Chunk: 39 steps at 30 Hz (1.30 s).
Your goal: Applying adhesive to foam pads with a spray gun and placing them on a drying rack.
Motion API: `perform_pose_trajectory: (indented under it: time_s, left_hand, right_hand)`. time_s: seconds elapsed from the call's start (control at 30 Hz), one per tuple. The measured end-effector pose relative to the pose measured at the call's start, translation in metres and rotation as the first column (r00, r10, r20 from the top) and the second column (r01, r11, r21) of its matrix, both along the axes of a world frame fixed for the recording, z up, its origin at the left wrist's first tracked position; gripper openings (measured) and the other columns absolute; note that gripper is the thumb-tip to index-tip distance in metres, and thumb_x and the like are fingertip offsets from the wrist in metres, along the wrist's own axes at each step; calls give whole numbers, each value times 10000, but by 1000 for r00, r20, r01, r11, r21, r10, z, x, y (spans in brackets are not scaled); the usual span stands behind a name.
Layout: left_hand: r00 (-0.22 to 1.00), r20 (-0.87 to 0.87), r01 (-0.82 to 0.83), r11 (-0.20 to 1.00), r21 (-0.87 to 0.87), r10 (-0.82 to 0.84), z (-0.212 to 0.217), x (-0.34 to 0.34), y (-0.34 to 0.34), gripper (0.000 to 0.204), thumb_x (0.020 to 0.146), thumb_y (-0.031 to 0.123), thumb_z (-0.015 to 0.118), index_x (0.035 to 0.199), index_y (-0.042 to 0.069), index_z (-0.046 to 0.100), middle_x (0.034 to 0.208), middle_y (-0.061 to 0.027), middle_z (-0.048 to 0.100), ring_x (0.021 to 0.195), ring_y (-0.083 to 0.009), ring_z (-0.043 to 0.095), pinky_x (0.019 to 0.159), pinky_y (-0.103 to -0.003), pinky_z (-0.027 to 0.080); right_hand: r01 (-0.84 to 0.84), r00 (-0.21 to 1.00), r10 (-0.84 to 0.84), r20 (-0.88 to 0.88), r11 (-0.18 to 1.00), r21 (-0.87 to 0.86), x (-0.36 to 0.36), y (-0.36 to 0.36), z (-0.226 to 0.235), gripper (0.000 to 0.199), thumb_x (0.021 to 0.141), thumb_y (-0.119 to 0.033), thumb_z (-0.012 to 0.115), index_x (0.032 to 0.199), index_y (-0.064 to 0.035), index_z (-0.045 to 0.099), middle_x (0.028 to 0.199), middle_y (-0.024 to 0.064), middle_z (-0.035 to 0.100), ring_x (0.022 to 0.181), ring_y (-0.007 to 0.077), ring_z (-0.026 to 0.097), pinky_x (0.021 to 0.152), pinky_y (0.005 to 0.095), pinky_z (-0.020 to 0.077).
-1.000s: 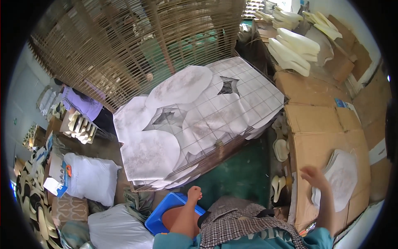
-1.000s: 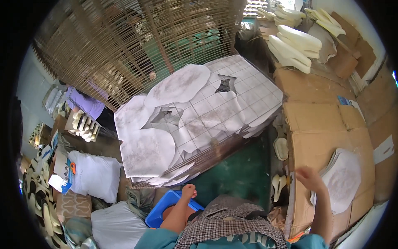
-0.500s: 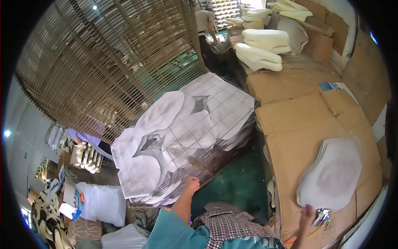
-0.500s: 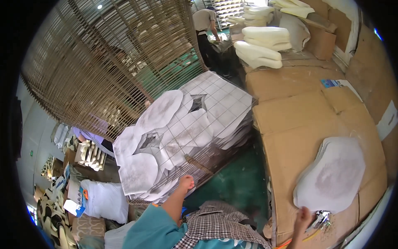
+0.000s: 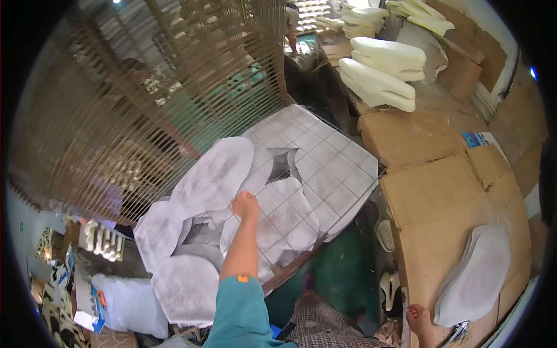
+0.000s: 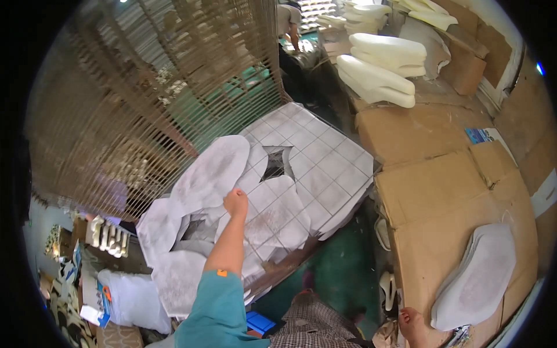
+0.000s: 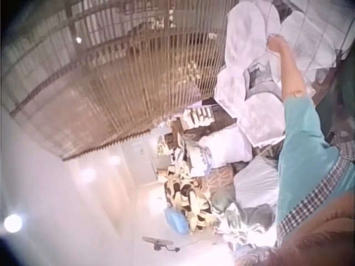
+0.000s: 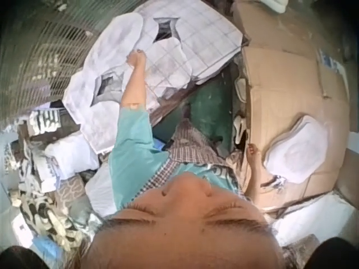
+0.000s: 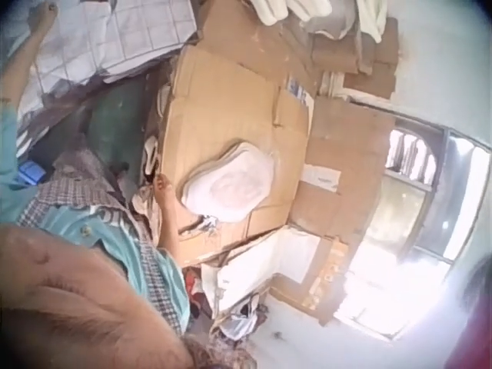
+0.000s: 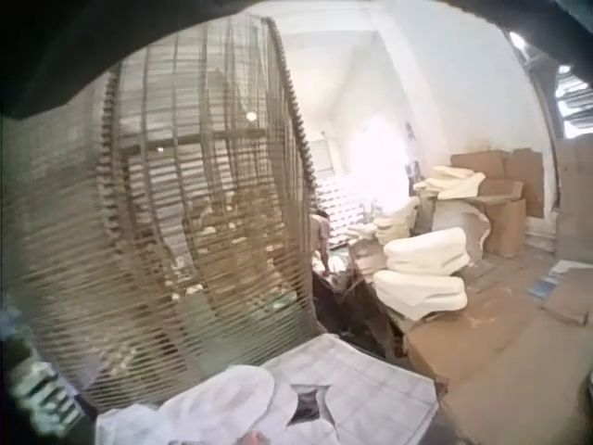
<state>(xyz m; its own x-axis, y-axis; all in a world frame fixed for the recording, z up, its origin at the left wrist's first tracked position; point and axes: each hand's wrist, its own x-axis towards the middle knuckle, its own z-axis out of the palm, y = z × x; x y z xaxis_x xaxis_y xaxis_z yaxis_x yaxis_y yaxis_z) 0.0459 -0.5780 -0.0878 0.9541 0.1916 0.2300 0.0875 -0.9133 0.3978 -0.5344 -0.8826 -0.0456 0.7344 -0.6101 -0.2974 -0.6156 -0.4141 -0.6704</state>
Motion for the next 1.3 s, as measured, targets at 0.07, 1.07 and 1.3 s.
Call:
perform_pose_trajectory:
  time_s: [0.07, 1.07, 1.3]
  left_hand:
    - [998, -44, -38, 995, 95, 43, -6, 43, -11, 167, 696, 226, 586, 830, 132, 622, 872, -74, 605, 903, -263, 525, 763, -403, 398]
    - [918, 286, 363, 875, -321, -276, -82, 24, -14, 367, 632, 86, 663, 984, 46, 564, 983, -120, 546, 977, -293, 475, 905, -395, 338]
    - [901, -103, 334, 823, -459, -422, -75, -142, -64, 331, 689, 9, 533, 1019, -7, 544, 996, -140, 560, 913, -253, 543, 801, -333, 442]
  right_hand:
    - [-2, 1000, 2, -30, 1000, -3, 30, 10, -9, 136, 722, 1, 549, 847, 31, 594, 656, 104, 594, 575, 133, 570, 529, 251, 473]
    - [201, 867, -399, -298, 828, -523, -27, -37, -39, 258, 700, -122, 559, 931, -9, 550, 854, 182, 561, 748, 302, 546, 678, 373, 453]
    - [672, 510, -856, 79, 340, -658, -165, -72, -33, 620, 650, -174, 688, 1175, 9, 414, 1210, 233, 416, 1141, 369, 377, 967, 416, 320]
